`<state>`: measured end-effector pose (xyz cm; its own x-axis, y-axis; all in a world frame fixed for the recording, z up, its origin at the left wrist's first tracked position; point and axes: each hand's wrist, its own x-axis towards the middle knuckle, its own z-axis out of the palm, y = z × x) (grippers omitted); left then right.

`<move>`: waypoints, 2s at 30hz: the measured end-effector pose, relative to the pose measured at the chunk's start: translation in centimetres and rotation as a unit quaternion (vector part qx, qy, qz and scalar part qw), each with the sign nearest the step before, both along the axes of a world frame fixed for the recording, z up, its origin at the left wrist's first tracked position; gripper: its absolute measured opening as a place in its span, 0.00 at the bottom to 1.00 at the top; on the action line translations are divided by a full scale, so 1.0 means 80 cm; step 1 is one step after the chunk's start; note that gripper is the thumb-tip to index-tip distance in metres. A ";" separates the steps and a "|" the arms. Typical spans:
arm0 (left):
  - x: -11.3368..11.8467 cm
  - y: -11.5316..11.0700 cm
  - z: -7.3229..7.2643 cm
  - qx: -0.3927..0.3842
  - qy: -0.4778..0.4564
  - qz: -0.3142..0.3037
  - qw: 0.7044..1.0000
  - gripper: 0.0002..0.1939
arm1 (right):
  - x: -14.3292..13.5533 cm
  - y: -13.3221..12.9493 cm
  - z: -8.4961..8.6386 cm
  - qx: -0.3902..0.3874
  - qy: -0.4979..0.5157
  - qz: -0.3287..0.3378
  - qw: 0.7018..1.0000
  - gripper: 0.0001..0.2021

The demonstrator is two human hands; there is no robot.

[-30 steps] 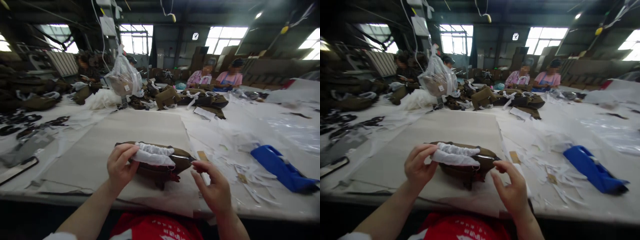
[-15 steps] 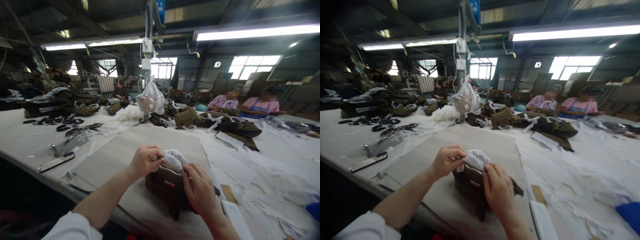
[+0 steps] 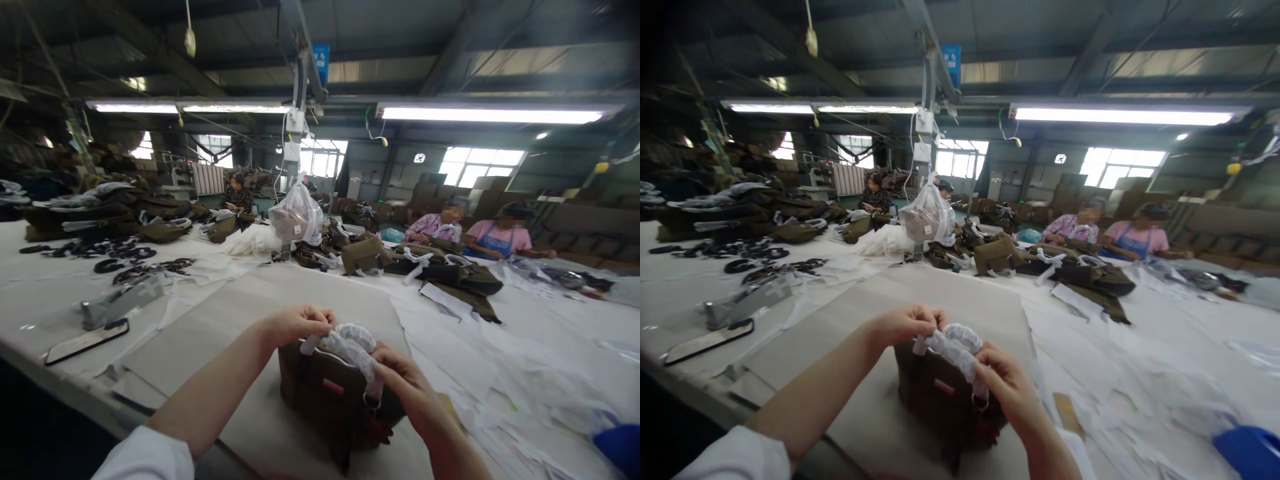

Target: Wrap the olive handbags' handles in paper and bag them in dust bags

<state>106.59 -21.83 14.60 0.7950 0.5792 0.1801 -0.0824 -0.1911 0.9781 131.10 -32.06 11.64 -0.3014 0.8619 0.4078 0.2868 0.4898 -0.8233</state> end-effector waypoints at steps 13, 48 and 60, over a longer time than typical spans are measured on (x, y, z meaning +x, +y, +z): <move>0.029 -0.057 -0.007 0.376 -0.003 0.334 0.864 0.28 | -0.022 -0.002 -0.006 0.145 -0.056 -0.200 0.967 0.07; 0.014 -0.023 -0.047 -0.043 -0.013 0.308 0.950 0.22 | 0.250 -0.021 -0.215 -0.283 -0.241 -0.599 0.709 0.10; 0.019 -0.030 -0.042 -0.038 -0.023 0.284 0.958 0.22 | 0.279 -0.021 -0.218 -0.241 -0.189 -0.622 0.720 0.06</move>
